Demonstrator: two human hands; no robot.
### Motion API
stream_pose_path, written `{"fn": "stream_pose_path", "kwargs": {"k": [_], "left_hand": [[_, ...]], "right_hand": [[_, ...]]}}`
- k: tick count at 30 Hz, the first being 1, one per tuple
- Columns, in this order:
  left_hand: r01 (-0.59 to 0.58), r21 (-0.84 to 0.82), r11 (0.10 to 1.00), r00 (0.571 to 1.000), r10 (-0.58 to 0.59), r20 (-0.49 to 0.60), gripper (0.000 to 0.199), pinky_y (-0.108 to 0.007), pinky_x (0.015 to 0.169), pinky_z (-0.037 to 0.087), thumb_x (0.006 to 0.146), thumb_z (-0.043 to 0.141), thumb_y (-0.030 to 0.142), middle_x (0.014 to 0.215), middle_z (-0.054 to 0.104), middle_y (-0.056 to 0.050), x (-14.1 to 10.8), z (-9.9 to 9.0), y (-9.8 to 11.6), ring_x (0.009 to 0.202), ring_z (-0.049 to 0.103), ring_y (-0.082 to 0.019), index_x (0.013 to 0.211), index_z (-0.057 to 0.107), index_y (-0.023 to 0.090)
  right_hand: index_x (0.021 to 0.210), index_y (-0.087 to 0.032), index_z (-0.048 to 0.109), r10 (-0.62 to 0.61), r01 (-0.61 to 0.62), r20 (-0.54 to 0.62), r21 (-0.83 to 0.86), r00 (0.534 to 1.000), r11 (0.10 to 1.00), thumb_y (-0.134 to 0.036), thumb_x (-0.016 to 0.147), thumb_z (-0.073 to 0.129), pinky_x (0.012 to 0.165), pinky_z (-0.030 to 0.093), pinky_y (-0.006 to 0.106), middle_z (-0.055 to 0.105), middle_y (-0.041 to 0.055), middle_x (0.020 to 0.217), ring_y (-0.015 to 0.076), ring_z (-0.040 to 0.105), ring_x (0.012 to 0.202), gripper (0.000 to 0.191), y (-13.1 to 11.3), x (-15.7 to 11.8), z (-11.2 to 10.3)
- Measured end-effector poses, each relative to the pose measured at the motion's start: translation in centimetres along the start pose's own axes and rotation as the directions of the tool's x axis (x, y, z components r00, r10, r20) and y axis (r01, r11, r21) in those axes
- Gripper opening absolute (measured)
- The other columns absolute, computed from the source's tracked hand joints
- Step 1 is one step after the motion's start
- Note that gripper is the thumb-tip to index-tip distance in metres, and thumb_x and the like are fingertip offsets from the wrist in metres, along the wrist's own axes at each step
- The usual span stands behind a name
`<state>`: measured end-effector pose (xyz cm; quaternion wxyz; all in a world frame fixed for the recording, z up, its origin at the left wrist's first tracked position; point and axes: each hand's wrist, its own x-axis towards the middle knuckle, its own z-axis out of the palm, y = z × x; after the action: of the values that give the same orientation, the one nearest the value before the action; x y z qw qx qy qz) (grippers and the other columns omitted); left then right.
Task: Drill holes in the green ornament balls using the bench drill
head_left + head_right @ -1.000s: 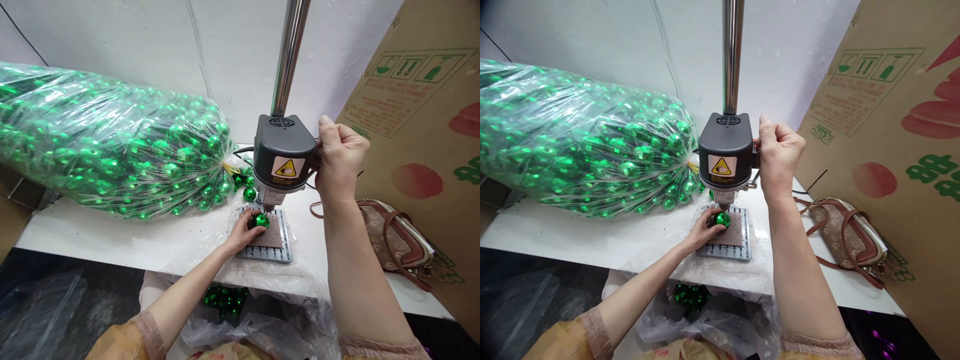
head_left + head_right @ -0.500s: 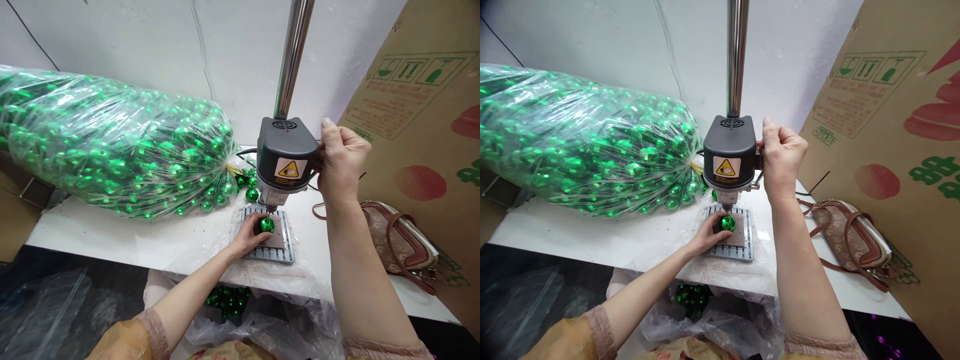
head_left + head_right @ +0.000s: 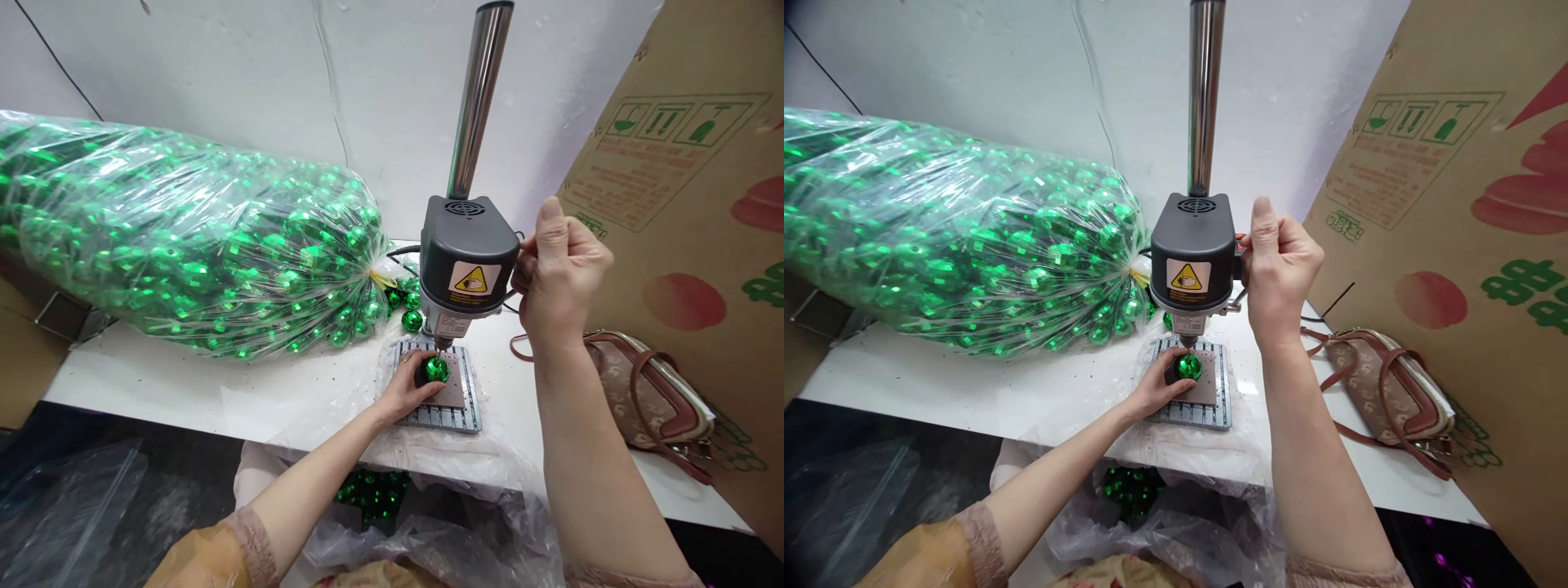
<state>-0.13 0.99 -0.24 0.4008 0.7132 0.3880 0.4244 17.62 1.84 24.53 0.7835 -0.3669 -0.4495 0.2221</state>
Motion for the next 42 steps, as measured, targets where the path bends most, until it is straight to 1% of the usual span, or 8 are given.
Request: {"fn": "stream_pose_path", "kwargs": {"k": [3, 5, 9, 18, 22, 28, 35, 42], "left_hand": [[-0.005, -0.005, 1.000, 1.000, 0.005, 0.003, 0.059, -0.051, 0.118, 0.045, 0.082, 0.086, 0.041, 0.137, 0.065, -0.011, 0.0, 0.0, 0.0, 0.134, 0.059, -0.033, 0.135, 0.065, 0.025], [-0.002, -0.007, 1.000, 1.000, 0.002, 0.000, 0.060, -0.051, 0.118, 0.045, 0.081, 0.087, 0.041, 0.137, 0.065, -0.012, 0.0, 0.0, 0.0, 0.135, 0.058, -0.034, 0.134, 0.065, 0.024], [0.002, 0.000, 1.000, 1.000, -0.002, -0.008, 0.061, -0.052, 0.120, 0.044, 0.080, 0.088, 0.040, 0.136, 0.065, -0.012, 0.0, 0.1, -0.2, 0.137, 0.057, -0.034, 0.134, 0.065, 0.024], [-0.006, 0.007, 1.000, 1.000, 0.006, -0.021, 0.059, -0.051, 0.118, 0.045, 0.082, 0.087, 0.039, 0.137, 0.065, -0.011, -0.1, 0.2, -0.1, 0.134, 0.059, -0.033, 0.135, 0.065, 0.025], [0.007, 0.012, 1.000, 1.000, -0.007, -0.016, 0.060, -0.051, 0.119, 0.044, 0.082, 0.087, 0.040, 0.139, 0.064, -0.011, -0.2, 0.1, 0.1, 0.135, 0.058, -0.033, 0.136, 0.064, 0.026], [0.016, -0.007, 1.000, 1.000, -0.016, -0.010, 0.060, -0.051, 0.121, 0.042, 0.082, 0.088, 0.040, 0.140, 0.063, -0.011, -0.3, 0.0, 0.1, 0.139, 0.055, -0.033, 0.135, 0.065, 0.026], [0.027, 0.002, 1.000, 1.000, -0.027, -0.013, 0.060, -0.052, 0.122, 0.041, 0.082, 0.087, 0.041, 0.142, 0.061, -0.012, -0.4, 0.1, 0.0, 0.139, 0.055, -0.033, 0.136, 0.064, 0.026], [0.014, -0.003, 1.000, 1.000, -0.014, -0.011, 0.059, -0.050, 0.120, 0.043, 0.083, 0.086, 0.042, 0.140, 0.063, -0.011, -0.3, 0.1, 0.2, 0.136, 0.056, -0.033, 0.136, 0.064, 0.026]], "right_hand": [[0.061, -0.023, 0.051, -0.085, 0.085, -0.005, 0.003, 0.996, 0.996, -0.053, 0.092, 0.067, 0.039, 0.020, 0.026, 0.035, -0.0100, 0.043, 0.0046, 0.030, 0.038, 0.046, 0.2, -1.5, -0.7], [0.061, -0.023, 0.052, -0.110, 0.110, -0.023, 0.008, 0.994, 0.994, -0.055, 0.090, 0.068, 0.038, 0.019, 0.027, 0.035, -0.0096, 0.042, 0.0053, 0.030, 0.036, 0.046, 0.3, -2.4, -1.2], [0.058, -0.023, 0.054, -0.130, 0.131, -0.063, 0.003, 0.989, 0.991, -0.054, 0.091, 0.068, 0.038, 0.017, 0.027, 0.034, -0.0088, 0.041, 0.0052, 0.030, 0.035, 0.048, 0.5, -3.9, -1.7], [0.057, -0.019, 0.053, -0.223, 0.225, -0.102, 0.012, 0.970, 0.974, -0.049, 0.094, 0.067, 0.039, 0.020, 0.025, 0.043, -0.0078, 0.047, 0.0031, 0.033, 0.037, 0.049, 0.9, -5.7, -2.0], [0.057, -0.020, 0.050, -0.264, 0.270, -0.126, 0.028, 0.956, 0.962, -0.046, 0.094, 0.067, 0.040, 0.025, 0.025, 0.043, -0.0080, 0.046, 0.0037, 0.035, 0.037, 0.048, 1.4, -6.6, -2.3], [0.057, -0.019, 0.052, -0.342, 0.351, -0.103, 0.085, 0.934, 0.932, -0.042, 0.096, 0.066, 0.040, 0.028, 0.023, 0.042, -0.0085, 0.045, 0.0034, 0.035, 0.036, 0.047, 2.3, -7.0, -2.7], [0.059, -0.019, 0.052, -0.478, 0.485, -0.089, 0.076, 0.874, 0.871, -0.039, 0.099, 0.061, 0.038, 0.030, 0.023, 0.040, -0.0086, 0.043, 0.0039, 0.033, 0.034, 0.045, 3.4, -7.2, -3.1], [0.060, -0.019, 0.052, -0.530, 0.534, -0.072, 0.084, 0.845, 0.841, -0.040, 0.099, 0.060, 0.038, 0.029, 0.022, 0.035, -0.0093, 0.042, 0.0036, 0.030, 0.034, 0.045, 4.0, -7.2, -3.4]]}}
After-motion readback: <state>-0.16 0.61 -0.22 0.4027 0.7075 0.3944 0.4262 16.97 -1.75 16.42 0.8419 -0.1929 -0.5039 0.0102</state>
